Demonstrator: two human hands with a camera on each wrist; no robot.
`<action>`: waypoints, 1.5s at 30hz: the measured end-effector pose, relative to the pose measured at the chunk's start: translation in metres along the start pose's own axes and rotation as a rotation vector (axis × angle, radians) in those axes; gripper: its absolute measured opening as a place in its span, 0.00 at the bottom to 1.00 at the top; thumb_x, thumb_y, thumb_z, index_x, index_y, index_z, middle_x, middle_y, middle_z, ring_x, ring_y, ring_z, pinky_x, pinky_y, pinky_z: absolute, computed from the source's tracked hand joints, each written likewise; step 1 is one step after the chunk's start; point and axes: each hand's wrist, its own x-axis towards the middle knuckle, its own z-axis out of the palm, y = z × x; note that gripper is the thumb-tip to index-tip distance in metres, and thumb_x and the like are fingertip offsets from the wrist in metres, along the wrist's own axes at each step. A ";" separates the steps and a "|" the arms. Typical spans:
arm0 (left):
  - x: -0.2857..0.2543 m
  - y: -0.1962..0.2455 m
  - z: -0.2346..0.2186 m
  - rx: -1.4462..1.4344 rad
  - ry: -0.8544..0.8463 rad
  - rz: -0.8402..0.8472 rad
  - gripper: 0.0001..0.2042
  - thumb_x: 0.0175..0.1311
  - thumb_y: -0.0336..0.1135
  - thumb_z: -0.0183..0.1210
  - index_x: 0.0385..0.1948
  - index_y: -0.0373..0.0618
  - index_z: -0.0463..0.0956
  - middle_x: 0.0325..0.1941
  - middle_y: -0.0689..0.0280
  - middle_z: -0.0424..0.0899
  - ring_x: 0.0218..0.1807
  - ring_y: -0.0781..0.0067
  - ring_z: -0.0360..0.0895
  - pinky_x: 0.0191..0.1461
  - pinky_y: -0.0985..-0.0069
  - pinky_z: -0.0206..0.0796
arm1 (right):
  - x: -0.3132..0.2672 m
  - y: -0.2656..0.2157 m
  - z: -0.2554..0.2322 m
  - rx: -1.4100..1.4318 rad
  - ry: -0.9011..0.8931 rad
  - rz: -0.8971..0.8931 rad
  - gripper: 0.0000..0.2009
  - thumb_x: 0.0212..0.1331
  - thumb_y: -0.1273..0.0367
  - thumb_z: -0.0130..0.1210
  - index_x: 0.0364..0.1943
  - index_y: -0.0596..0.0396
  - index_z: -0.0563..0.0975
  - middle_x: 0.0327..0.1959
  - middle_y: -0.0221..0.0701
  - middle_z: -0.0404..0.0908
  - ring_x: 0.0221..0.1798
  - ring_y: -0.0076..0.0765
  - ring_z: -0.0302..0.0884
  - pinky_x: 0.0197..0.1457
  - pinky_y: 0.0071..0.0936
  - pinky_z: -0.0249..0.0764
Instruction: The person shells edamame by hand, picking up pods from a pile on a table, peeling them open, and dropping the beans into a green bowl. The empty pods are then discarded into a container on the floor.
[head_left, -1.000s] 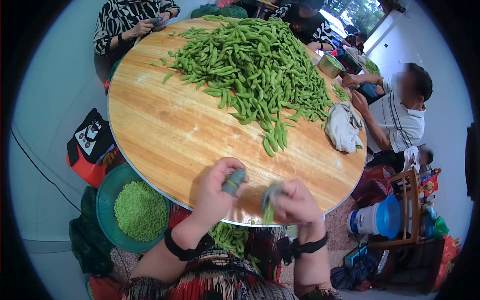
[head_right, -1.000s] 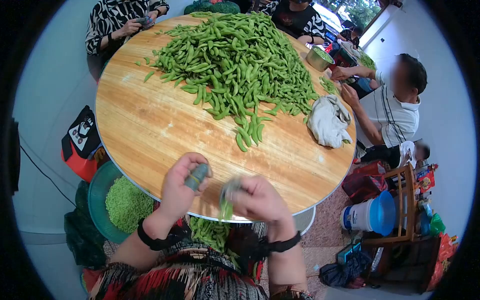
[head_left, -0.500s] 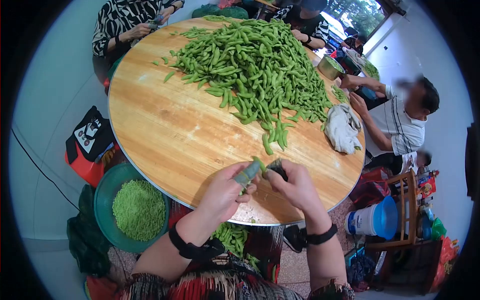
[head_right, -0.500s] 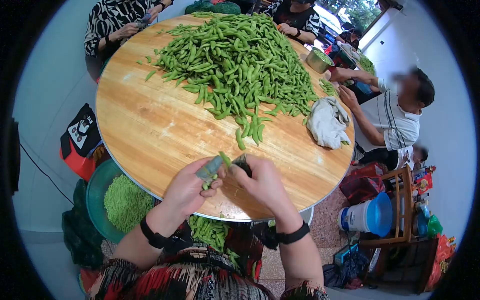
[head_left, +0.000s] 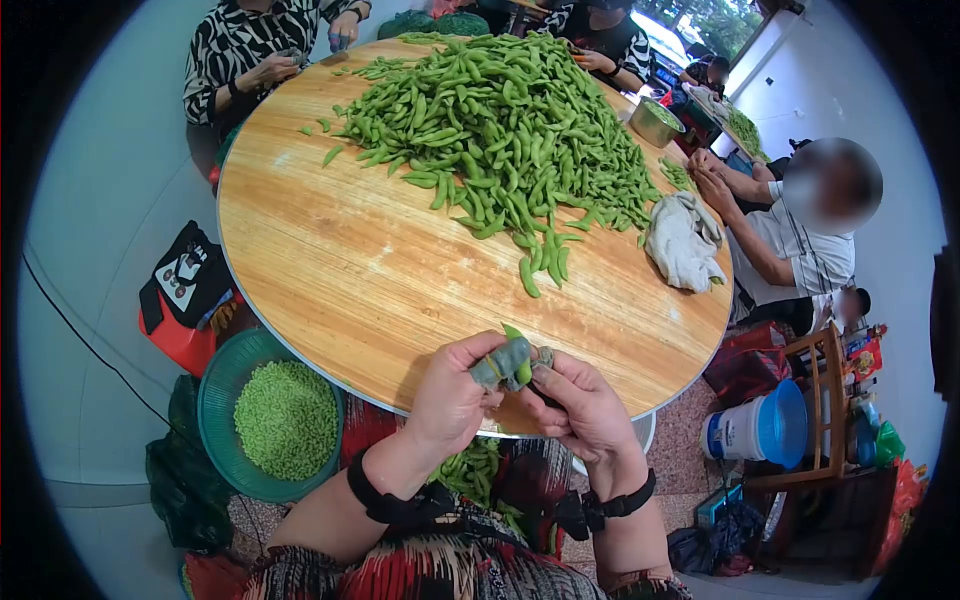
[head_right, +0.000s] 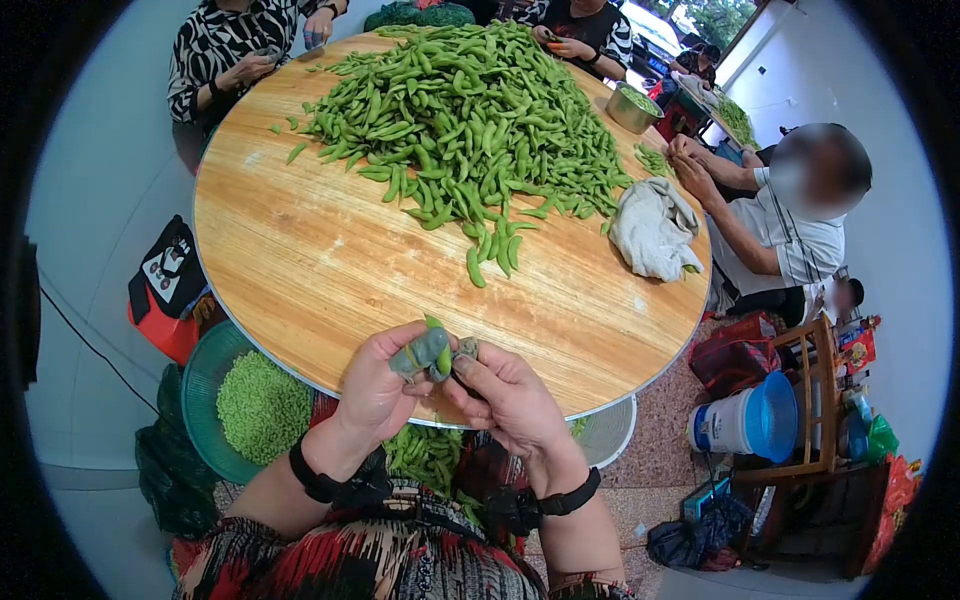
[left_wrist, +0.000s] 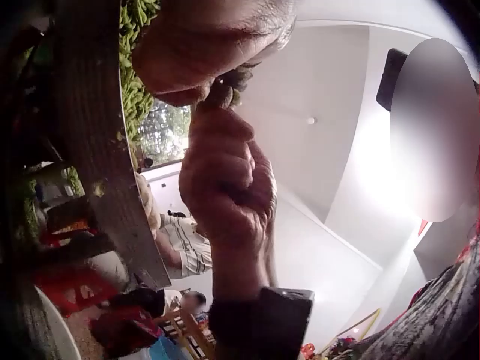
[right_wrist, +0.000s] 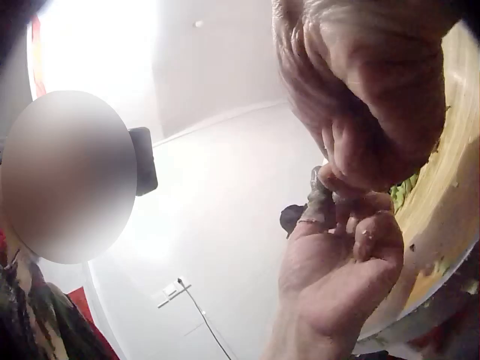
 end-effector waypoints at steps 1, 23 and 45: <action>-0.001 0.002 0.001 -0.030 -0.055 -0.034 0.08 0.56 0.25 0.55 0.38 0.41 0.75 0.33 0.70 0.78 0.29 0.86 0.70 0.25 0.91 0.56 | 0.000 0.001 0.001 0.002 0.000 0.001 0.09 0.65 0.65 0.44 0.31 0.54 0.70 0.18 0.20 0.68 0.16 0.10 0.54 0.17 0.09 0.50; 0.010 -0.001 -0.018 0.541 -0.015 0.161 0.15 0.54 0.16 0.47 0.39 0.41 0.78 0.38 0.69 0.79 0.27 0.87 0.68 0.26 0.89 0.57 | 0.069 -0.033 -0.032 -1.459 0.460 -0.585 0.08 0.55 0.68 0.53 0.29 0.62 0.74 0.20 0.47 0.75 0.26 0.51 0.75 0.30 0.39 0.70; -0.009 0.004 0.004 0.050 -0.003 -0.062 0.04 0.59 0.28 0.54 0.34 0.41 0.75 0.27 0.70 0.78 0.23 0.92 0.64 0.21 0.93 0.49 | -0.014 0.003 -0.010 -0.145 -0.046 -0.047 0.10 0.65 0.66 0.43 0.31 0.56 0.70 0.21 0.22 0.69 0.19 0.13 0.58 0.20 0.12 0.56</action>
